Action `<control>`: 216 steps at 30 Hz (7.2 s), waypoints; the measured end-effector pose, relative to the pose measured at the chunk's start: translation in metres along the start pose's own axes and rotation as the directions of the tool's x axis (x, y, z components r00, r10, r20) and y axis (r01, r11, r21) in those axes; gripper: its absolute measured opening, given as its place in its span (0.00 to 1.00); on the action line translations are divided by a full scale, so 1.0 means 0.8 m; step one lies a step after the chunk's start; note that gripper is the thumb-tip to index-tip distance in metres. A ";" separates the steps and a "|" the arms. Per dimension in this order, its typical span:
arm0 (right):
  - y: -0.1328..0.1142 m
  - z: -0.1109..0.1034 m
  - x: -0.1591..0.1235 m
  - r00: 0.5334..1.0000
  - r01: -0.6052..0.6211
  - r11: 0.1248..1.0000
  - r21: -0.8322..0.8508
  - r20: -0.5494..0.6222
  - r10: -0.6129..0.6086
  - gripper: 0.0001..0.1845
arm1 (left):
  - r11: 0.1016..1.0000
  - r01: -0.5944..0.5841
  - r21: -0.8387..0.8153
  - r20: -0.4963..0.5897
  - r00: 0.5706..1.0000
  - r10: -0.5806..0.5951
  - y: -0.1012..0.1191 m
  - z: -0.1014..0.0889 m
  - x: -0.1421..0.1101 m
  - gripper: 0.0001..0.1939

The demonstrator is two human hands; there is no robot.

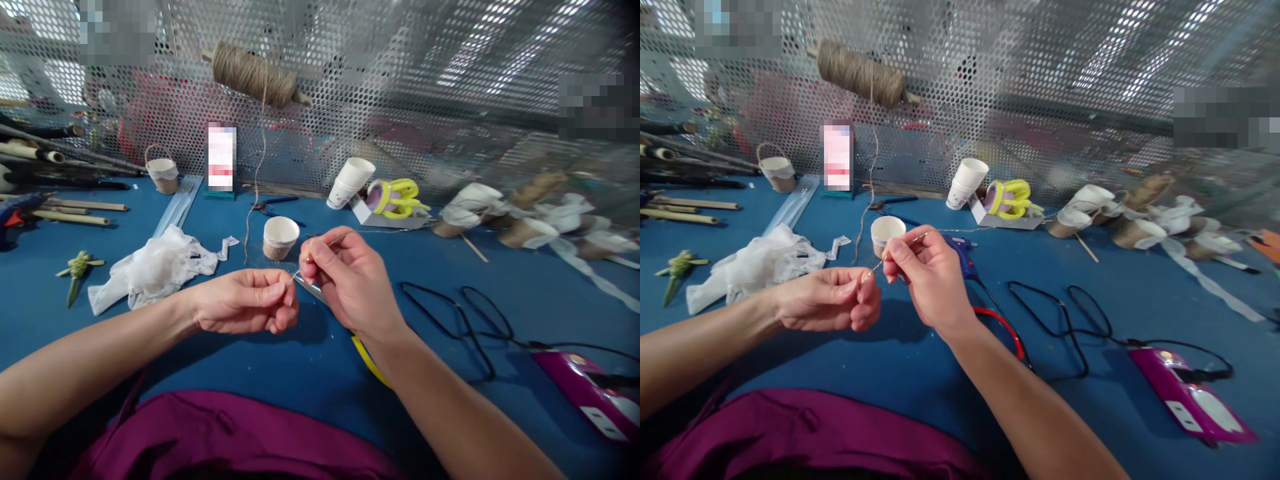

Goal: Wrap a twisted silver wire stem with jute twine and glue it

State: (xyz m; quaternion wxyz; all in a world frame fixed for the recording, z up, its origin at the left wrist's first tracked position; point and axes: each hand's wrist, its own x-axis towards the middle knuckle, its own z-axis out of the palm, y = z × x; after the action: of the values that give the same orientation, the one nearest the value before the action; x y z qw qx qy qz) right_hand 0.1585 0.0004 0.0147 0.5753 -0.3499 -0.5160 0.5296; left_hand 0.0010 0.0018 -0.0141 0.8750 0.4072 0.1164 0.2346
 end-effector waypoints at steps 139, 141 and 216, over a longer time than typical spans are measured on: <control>0.015 -0.016 0.001 0.982 -0.153 0.977 -0.148 0.091 0.167 0.09 | 0.526 0.047 0.849 -0.241 0.921 0.305 0.022 -0.006 -0.006 0.07; 0.014 -0.015 0.000 0.977 -0.178 0.975 -0.131 0.093 0.191 0.10 | 0.495 0.046 0.868 -0.222 0.927 0.303 0.024 -0.007 -0.007 0.07; 0.007 -0.016 -0.001 0.996 -0.049 0.895 -0.444 0.046 0.077 0.09 | 0.110 0.121 0.986 -0.160 0.859 0.486 0.012 0.005 0.004 0.10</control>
State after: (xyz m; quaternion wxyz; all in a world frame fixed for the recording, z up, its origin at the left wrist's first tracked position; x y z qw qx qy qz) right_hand 0.1697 0.0022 0.0065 0.4470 -0.4712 -0.6288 0.4275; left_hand 0.0023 0.0065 -0.0042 0.2957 0.8214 0.3865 0.2973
